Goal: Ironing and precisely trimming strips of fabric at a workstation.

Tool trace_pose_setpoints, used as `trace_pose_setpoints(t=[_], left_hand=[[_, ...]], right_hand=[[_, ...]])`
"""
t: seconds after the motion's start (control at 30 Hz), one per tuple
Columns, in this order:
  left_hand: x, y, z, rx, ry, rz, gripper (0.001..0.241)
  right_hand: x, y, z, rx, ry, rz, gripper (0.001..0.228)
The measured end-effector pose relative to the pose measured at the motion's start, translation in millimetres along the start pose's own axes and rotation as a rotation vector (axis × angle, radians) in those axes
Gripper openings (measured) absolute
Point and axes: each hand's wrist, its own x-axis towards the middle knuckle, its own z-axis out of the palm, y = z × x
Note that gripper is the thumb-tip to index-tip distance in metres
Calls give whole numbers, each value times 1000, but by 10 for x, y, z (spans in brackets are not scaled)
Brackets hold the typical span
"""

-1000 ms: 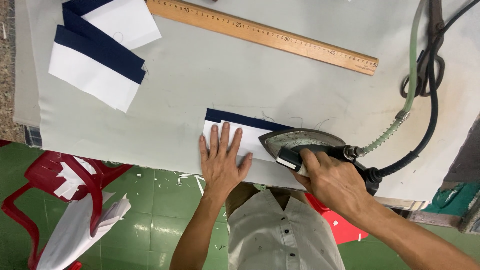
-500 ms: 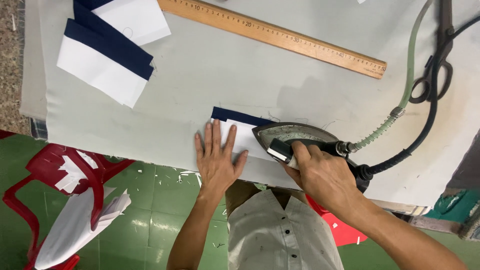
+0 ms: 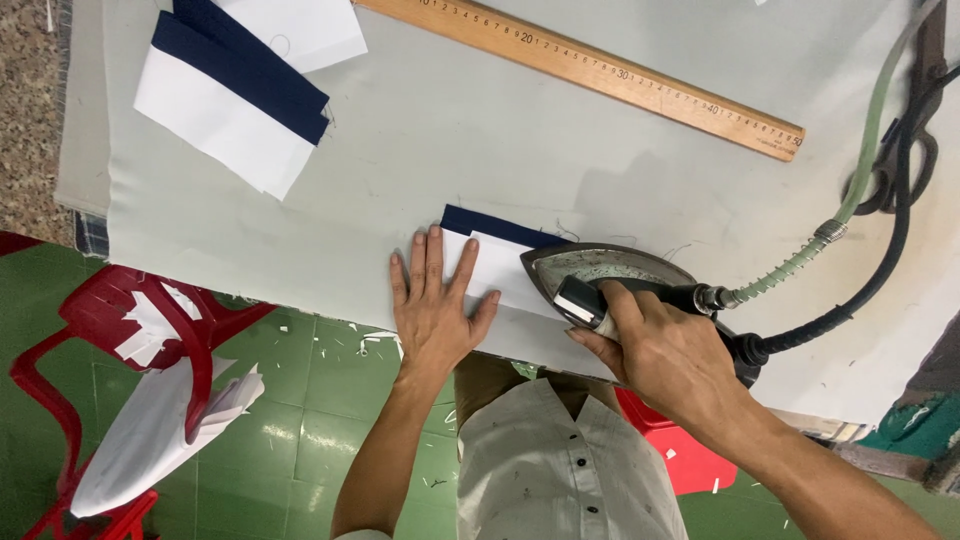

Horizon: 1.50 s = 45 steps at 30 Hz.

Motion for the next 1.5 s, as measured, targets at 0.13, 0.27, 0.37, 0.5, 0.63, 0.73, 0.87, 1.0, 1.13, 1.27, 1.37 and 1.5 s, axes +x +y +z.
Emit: trace_pose_setpoints(t=[0.13,0.27,0.37,0.5,0.63,0.73,0.87,1.0,1.13,1.27,1.37,1.5], left_hand=[[-5,-18,68,-23,25,2,70],[-6,-3,35,-17,33,-8,69],[-9,-16,62,-57,59,-11,69],[-18,-29,68,-58,45,-6,70],[-61,-57,28,-82,37,7,68],[-90,-96,-19,-60,70,34,67],[-94,-135,58,-28,85,21,65],[-89,-120,65,-37,78,9,65],[-96,-118,43,-44,67,2,65],[-102,-129,76,-46,92,0,65],[-102,-129,98,-94,79,1,70],[-91,-107,36,-81,92,-28,67]], right_hand=[[19,-18,53,-18,-20,26,55],[95,-107,24,-61,88,-55,54],[175,-161,41,-53,71,-64,55],[234,-197,59,-104,49,-65,54],[219,-202,35,-121,57,-76,52],[214,-203,36,-112,73,-74,53],[222,-218,16,-83,51,-46,53],[171,-174,25,-73,40,-53,55],[85,-148,26,-63,120,-106,52],[143,-207,43,-81,103,-92,52],[224,-252,70,-60,47,-91,53],[367,-385,44,-106,142,-122,53]])
